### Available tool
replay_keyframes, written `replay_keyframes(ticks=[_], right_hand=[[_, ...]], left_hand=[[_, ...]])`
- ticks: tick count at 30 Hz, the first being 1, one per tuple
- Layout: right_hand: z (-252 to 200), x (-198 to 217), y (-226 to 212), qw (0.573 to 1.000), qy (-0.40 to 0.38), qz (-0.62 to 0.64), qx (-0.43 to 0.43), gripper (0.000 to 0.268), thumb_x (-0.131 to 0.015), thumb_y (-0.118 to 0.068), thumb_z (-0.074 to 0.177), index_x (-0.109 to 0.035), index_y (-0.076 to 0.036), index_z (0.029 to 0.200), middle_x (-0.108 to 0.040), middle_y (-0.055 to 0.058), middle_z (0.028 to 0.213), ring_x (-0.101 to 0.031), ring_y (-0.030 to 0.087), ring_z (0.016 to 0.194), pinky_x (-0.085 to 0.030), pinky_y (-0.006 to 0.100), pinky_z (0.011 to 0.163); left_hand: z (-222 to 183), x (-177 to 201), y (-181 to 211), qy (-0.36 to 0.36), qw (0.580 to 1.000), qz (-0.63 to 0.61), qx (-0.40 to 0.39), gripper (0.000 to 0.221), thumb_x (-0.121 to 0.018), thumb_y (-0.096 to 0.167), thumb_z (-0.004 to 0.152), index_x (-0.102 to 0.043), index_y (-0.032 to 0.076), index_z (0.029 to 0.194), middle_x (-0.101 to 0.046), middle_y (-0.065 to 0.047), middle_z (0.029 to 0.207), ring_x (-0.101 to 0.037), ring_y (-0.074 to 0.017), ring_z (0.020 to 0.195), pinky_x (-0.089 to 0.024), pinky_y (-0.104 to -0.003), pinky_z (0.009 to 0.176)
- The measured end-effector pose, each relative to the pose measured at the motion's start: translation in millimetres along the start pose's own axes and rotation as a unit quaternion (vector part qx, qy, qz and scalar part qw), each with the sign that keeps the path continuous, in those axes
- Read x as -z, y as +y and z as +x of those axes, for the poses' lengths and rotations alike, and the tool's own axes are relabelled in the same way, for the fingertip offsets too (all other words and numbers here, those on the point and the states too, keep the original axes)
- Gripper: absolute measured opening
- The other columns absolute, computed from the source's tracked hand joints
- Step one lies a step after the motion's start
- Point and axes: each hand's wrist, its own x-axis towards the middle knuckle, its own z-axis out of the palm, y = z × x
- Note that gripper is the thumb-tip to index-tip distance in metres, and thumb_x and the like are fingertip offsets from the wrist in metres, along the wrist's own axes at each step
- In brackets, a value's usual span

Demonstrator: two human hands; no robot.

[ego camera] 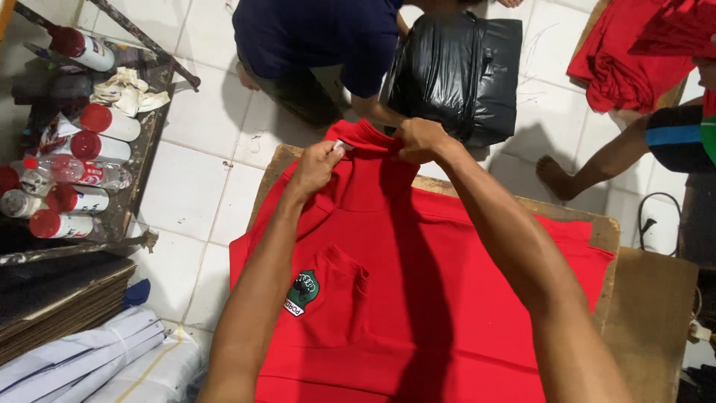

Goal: Folding red polo shirts on a wooden board in a garment factory.

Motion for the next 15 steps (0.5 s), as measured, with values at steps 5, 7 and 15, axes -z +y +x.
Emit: replay_keyframes(ticks=[5, 7, 15], right_hand=[[12.8, -39.4, 23.0, 0.997, 0.070, -0.010, 0.003, 0.030, -0.068, -0.026, 0.067, -0.082, -0.023, 0.094, -0.077, 0.007, 0.085, -0.075, 0.036, 0.091, -0.058, 0.058, 0.084], [10.5, -42.7, 23.1, 0.996, 0.085, 0.016, 0.005, 0.030, -0.067, -0.026, 0.066, -0.081, -0.026, 0.092, -0.077, 0.008, 0.086, -0.075, 0.037, 0.092, -0.059, 0.056, 0.079], [-36.8, 4.1, -8.6, 0.952, -0.041, 0.304, 0.000, 0.027, -0.080, -0.034, 0.065, -0.078, -0.016, 0.085, -0.073, 0.003, 0.081, -0.070, 0.025, 0.088, -0.053, 0.040, 0.083]], left_hand=[[-6.0, -24.7, 39.3, 0.037, 0.999, 0.031, 0.025, 0.031, -0.077, 0.028, 0.094, -0.068, 0.005, 0.113, -0.072, -0.009, 0.081, -0.070, -0.0173, 0.078, -0.054, -0.032, 0.070], [5.6, -30.6, 30.9, 0.066, 0.990, 0.122, 0.021, 0.014, -0.070, 0.027, 0.095, -0.077, 0.015, 0.097, -0.070, -0.005, 0.068, -0.071, -0.0184, 0.072, -0.052, -0.036, 0.062], [-52.2, -56.7, 80.8, 0.107, 0.969, 0.219, -0.039, 0.077, -0.087, 0.050, 0.078, -0.060, 0.000, 0.130, -0.066, -0.023, 0.115, -0.062, -0.0447, 0.116, -0.041, -0.058, 0.111]])
